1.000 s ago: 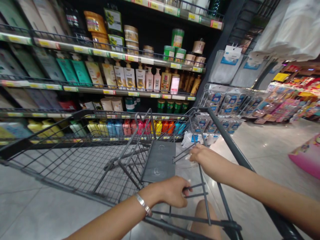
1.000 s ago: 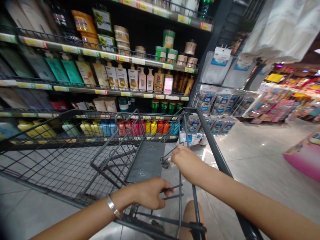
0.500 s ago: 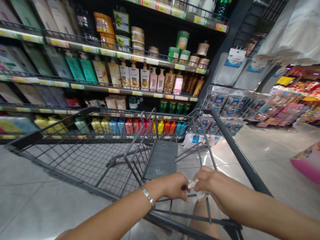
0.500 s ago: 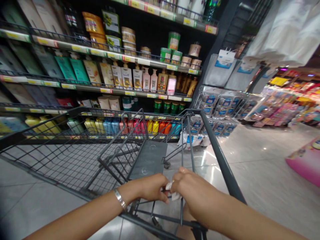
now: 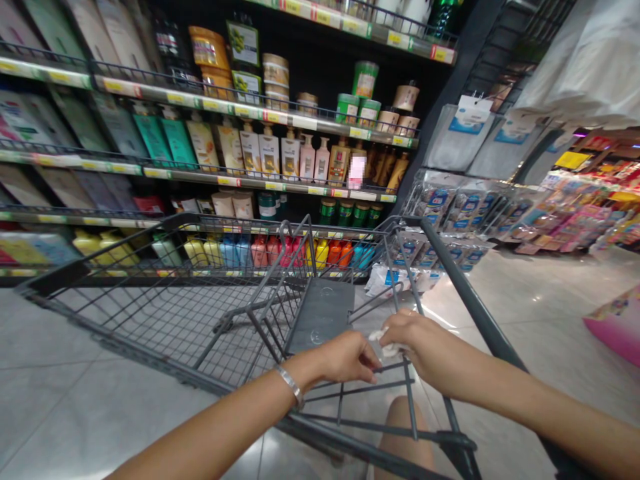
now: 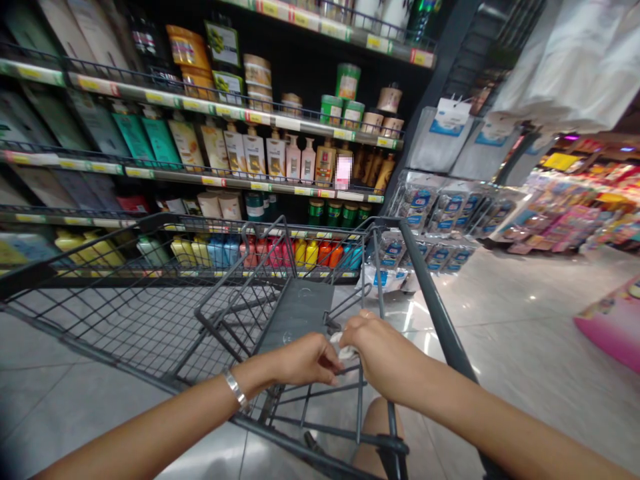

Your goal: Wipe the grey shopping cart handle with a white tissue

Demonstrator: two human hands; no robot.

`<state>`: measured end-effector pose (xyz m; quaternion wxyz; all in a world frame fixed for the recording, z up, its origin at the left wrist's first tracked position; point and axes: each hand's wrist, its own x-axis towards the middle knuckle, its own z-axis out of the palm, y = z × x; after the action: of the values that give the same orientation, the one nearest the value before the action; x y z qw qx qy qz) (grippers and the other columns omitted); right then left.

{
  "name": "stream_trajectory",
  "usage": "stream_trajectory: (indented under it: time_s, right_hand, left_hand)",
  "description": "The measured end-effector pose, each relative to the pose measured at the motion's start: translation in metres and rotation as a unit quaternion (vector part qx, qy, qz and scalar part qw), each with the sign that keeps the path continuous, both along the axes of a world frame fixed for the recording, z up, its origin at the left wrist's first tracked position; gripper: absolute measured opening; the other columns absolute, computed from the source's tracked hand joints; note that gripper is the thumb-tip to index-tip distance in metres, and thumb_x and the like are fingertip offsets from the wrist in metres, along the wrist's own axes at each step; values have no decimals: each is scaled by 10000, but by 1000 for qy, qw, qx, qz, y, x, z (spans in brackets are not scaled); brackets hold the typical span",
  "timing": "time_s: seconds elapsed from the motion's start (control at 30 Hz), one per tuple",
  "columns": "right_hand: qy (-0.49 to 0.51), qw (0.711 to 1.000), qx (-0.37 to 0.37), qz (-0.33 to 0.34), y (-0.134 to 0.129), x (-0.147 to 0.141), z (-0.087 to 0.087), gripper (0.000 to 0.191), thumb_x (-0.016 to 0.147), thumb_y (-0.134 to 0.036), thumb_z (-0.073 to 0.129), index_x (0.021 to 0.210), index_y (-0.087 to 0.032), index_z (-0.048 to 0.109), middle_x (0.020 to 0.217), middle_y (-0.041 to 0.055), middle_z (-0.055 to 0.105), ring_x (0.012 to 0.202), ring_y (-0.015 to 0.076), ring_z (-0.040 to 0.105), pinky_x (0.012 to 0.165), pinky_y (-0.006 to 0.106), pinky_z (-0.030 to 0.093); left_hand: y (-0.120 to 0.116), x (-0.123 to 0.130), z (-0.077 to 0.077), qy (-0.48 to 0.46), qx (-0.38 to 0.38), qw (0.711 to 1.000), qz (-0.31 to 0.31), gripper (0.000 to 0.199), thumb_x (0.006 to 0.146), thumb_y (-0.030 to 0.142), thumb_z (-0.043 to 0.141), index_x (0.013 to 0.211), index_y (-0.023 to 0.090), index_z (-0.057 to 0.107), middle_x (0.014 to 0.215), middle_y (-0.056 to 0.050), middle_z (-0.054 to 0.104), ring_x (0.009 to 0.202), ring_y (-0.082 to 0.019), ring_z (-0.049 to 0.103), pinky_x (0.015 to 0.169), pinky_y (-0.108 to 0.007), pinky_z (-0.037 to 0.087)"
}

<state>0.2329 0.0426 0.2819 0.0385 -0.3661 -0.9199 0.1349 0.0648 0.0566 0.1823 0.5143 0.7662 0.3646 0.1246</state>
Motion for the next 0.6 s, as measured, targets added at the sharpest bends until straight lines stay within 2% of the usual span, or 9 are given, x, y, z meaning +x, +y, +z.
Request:
stream_trajectory:
  time_s: [0.1, 0.2, 0.27, 0.47, 0.53, 0.6]
  right_hand:
    - [-24, 1000, -2, -3, 0, -2, -2, 344, 687, 34, 469, 841, -166, 703, 839, 79, 679, 841, 204, 584, 747, 296, 406]
    - [-30, 1000, 6, 4, 7, 0, -3, 347, 690, 28, 482, 874, -166, 703, 861, 76, 676, 857, 200, 580, 751, 289, 404]
    - [-33, 999, 26, 10, 19, 2, -3, 364, 692, 36, 480, 903, -162, 701, 876, 80, 675, 880, 197, 581, 771, 287, 403]
    - [-133, 988, 84, -13, 63, -7, 2, 374, 692, 73, 465, 908, -114, 705, 905, 124, 686, 913, 213, 585, 822, 301, 388]
    - [-160, 983, 90, -24, 66, -13, 5, 355, 692, 75, 464, 888, -98, 704, 908, 143, 685, 920, 223, 585, 818, 306, 391]
    - [-173, 982, 71, -21, 58, -18, 9, 329, 694, 65, 473, 871, -91, 704, 904, 153, 687, 926, 234, 588, 813, 313, 398]
  left_hand:
    - [0, 5, 2, 40, 86, 995, -16, 151, 714, 234, 692, 837, 161, 741, 737, 1, 705, 629, -115, 545, 580, -196, 385]
    - [1, 3, 8, 62, 182, 980, -59, 130, 775, 248, 641, 812, 169, 737, 775, -49, 716, 685, -147, 581, 635, -225, 407]
    - [3, -5, 13, 61, 203, 975, -66, 140, 799, 241, 609, 786, 174, 730, 776, -59, 715, 713, -153, 595, 660, -226, 415]
    - [6, -30, 27, 117, 214, 969, 42, 246, 812, 180, 521, 624, 160, 678, 679, -51, 663, 691, -139, 571, 631, -216, 376]
    - [5, -33, 29, 141, 224, 962, 65, 270, 824, 184, 491, 621, 161, 668, 696, -59, 667, 706, -147, 578, 642, -224, 376]
    - [5, -33, 31, 168, 221, 955, 106, 292, 849, 240, 470, 657, 159, 674, 743, -81, 683, 747, -173, 600, 680, -247, 393]
